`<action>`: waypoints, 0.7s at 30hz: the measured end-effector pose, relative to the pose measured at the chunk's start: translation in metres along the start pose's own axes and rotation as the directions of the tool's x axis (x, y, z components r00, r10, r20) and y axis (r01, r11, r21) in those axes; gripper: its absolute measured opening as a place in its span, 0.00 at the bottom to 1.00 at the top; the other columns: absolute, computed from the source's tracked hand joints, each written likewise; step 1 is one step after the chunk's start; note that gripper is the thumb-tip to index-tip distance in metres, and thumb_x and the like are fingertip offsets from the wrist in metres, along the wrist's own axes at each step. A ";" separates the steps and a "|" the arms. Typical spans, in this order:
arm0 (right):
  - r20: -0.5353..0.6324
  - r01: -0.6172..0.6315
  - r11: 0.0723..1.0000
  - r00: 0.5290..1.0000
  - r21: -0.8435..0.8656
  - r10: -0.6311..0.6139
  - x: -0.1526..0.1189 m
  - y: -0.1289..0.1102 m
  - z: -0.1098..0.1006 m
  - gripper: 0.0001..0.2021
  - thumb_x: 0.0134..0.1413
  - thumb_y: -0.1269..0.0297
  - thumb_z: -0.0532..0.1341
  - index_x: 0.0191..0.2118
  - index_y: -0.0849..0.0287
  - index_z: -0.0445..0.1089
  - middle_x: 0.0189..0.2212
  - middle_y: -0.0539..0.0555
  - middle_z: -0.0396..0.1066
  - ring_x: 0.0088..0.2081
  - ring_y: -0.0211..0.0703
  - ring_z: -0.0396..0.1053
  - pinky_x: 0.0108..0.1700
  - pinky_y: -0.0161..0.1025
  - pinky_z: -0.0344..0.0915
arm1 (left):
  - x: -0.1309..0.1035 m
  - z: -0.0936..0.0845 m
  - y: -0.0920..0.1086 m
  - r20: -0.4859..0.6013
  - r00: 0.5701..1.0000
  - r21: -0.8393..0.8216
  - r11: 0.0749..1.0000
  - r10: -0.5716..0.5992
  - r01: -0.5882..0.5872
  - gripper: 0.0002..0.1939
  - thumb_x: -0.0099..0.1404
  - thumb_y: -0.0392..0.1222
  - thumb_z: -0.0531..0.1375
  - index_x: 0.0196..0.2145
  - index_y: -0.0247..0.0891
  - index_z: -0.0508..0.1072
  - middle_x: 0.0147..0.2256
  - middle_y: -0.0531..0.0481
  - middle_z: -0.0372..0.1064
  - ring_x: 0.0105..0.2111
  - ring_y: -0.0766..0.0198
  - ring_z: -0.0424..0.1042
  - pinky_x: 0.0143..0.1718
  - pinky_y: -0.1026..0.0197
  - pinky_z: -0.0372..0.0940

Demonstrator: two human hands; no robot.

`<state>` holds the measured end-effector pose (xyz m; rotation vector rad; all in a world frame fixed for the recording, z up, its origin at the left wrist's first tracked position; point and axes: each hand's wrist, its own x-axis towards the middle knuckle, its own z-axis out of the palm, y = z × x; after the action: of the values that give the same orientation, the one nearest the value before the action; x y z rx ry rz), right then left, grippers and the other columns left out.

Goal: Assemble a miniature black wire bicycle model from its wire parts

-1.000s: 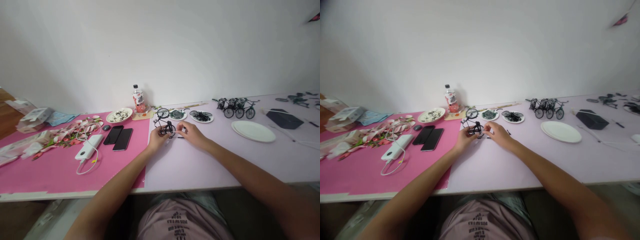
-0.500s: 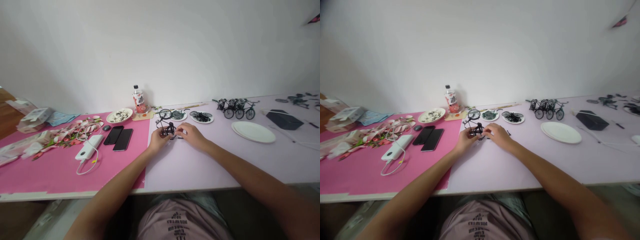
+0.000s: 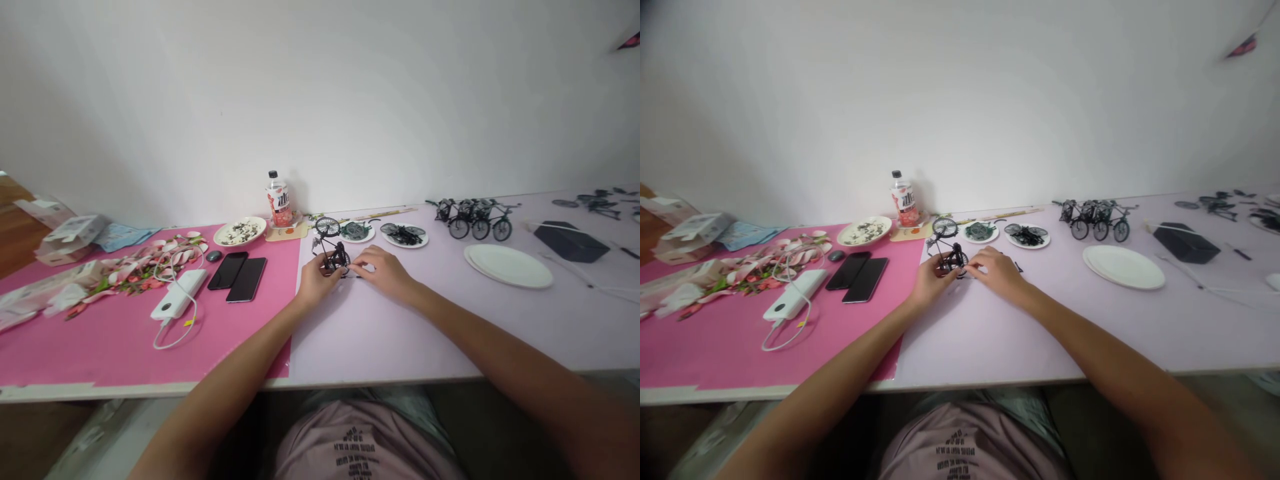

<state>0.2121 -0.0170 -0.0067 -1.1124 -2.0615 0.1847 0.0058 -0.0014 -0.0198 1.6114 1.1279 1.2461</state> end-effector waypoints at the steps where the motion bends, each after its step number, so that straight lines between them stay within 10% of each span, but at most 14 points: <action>1: -0.003 0.014 1.000 1.000 -0.007 -0.014 0.000 0.001 0.000 0.11 0.67 0.56 0.61 0.35 0.52 0.78 0.35 0.56 0.78 0.44 0.52 0.73 0.45 0.45 0.68 | 0.000 0.000 0.001 0.000 1.000 0.013 1.000 -0.002 0.002 0.28 0.57 0.41 0.74 0.55 0.34 0.76 0.46 0.40 0.81 0.39 0.55 0.82 0.44 0.55 0.78; 9: -0.081 0.153 0.986 0.984 -0.064 -0.158 0.001 0.013 0.005 0.08 0.67 0.62 0.63 0.38 0.54 0.80 0.35 0.55 0.79 0.42 0.50 0.74 0.42 0.43 0.68 | -0.003 -0.001 0.006 0.026 0.998 0.095 0.994 0.050 -0.052 0.26 0.61 0.39 0.70 0.56 0.33 0.75 0.48 0.40 0.80 0.40 0.57 0.82 0.45 0.57 0.79; 21: 0.068 -0.134 0.986 0.988 -0.099 0.141 0.000 -0.002 0.000 0.24 0.73 0.52 0.52 0.24 0.55 0.66 0.27 0.53 0.71 0.33 0.45 0.68 0.37 0.40 0.58 | -0.007 0.001 0.015 0.055 0.996 0.117 0.991 0.066 -0.072 0.25 0.62 0.38 0.69 0.56 0.32 0.75 0.50 0.39 0.80 0.41 0.57 0.82 0.44 0.59 0.79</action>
<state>0.2104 -0.0186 -0.0060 -1.3252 -2.0775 0.2017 0.0084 -0.0128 -0.0077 1.7744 1.1417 1.1942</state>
